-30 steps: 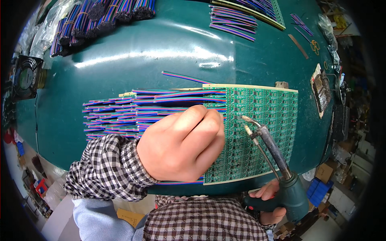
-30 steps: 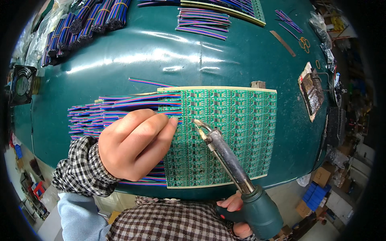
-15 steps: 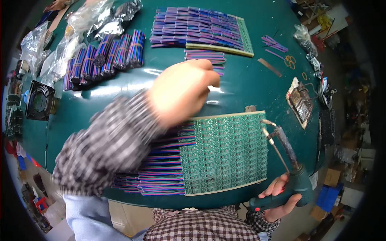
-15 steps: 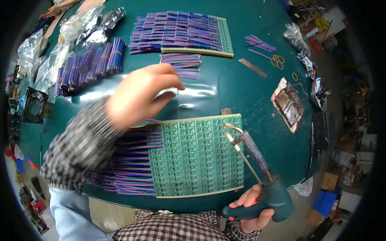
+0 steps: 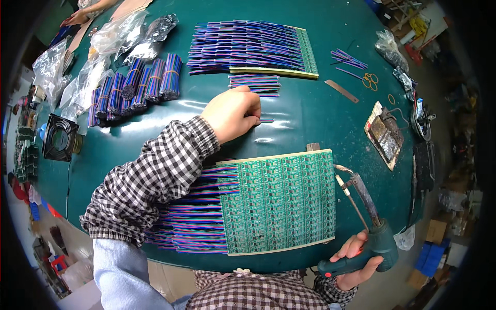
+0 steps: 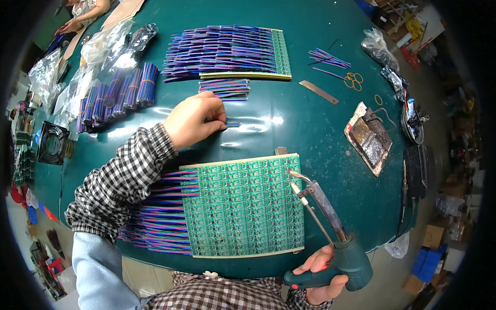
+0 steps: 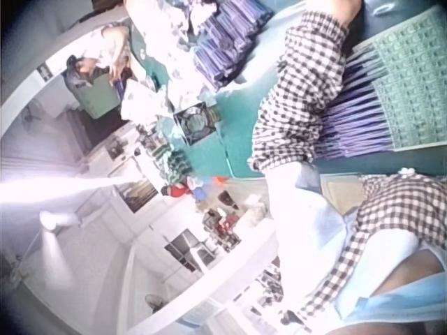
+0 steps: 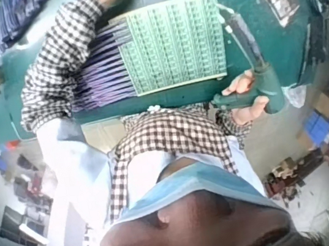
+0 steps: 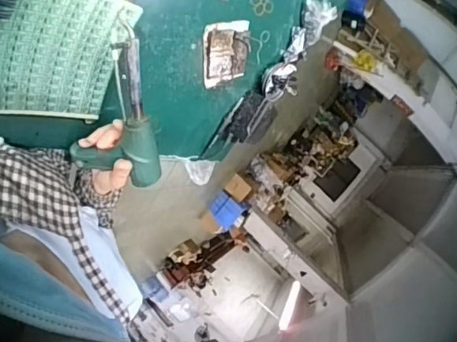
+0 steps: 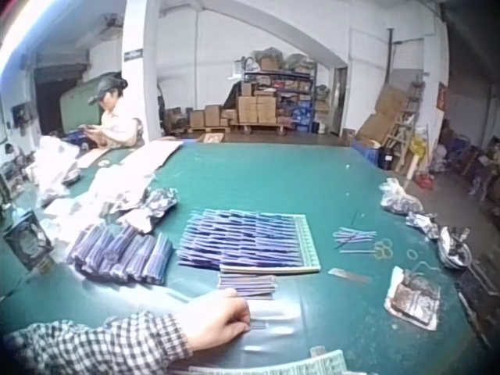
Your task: The person positions ribbon cables onto circuit boards and solders the wire ends in place using a soldering iron, picking up additional cables from the table to attach to the board.
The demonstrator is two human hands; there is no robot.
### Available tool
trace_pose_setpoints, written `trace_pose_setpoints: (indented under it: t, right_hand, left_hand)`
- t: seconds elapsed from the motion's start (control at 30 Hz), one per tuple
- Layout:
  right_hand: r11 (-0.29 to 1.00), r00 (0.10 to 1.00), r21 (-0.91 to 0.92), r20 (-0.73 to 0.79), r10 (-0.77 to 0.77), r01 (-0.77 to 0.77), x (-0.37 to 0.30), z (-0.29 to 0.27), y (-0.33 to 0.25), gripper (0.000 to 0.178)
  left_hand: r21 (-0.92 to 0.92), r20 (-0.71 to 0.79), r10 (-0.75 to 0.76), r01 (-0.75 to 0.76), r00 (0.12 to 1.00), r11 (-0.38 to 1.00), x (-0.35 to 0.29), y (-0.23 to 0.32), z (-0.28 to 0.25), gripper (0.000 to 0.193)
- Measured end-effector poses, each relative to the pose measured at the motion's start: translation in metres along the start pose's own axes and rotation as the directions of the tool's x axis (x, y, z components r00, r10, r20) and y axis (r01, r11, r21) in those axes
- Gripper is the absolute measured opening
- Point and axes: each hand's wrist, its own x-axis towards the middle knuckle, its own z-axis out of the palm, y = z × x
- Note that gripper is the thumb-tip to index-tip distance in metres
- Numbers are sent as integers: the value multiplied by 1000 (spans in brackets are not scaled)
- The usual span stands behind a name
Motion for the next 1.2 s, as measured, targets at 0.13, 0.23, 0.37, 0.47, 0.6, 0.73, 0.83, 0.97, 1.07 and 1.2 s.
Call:
trace_pose_setpoints:
  t: [0.13,0.23,0.37,0.47,0.6,0.73,0.83,0.97,1.07,1.2]
  right_hand:
    - [1000,997,-17,-82,7,-8,-3,6,-1,67]
    - [1000,999,-19,-51,1,-2,-4,4,-2,67]
    - [998,998,-11,-9,61,-61,-10,2,-4,75]
    - [998,998,-18,19,58,-58,-12,8,0,75]
    - [998,998,-40,37,58,-56,-15,12,3,76]
    - [996,1000,-87,-7,-19,18,-17,26,1,71]
    - [997,993,-68,111,27,-20,-15,32,8,72]
    - [996,987,-84,156,48,-35,-23,35,15,73]
    - [994,991,-97,122,59,-48,-35,33,17,73]
    - [979,990,-203,128,62,-35,-44,35,16,74]
  left_hand:
    - [-83,41,-66,69,997,994,0,-4,1,11]
    - [-155,17,-77,79,997,985,-1,-4,-2,10]
    - [-250,-52,-143,126,988,960,-11,2,-20,6]
    - [-351,-59,-178,147,982,925,-25,-1,-31,6]
    - [-582,15,-224,191,974,790,-47,12,-48,13]
    - [-393,-101,-23,-19,995,919,-98,71,-69,17]
    - [-99,-237,116,-143,965,985,-130,90,-52,31]
    - [76,-142,244,-235,959,969,-149,81,-18,32]
    - [276,-110,320,-281,941,919,-152,77,-7,34]
    - [318,-166,318,-254,934,913,-155,77,2,38]
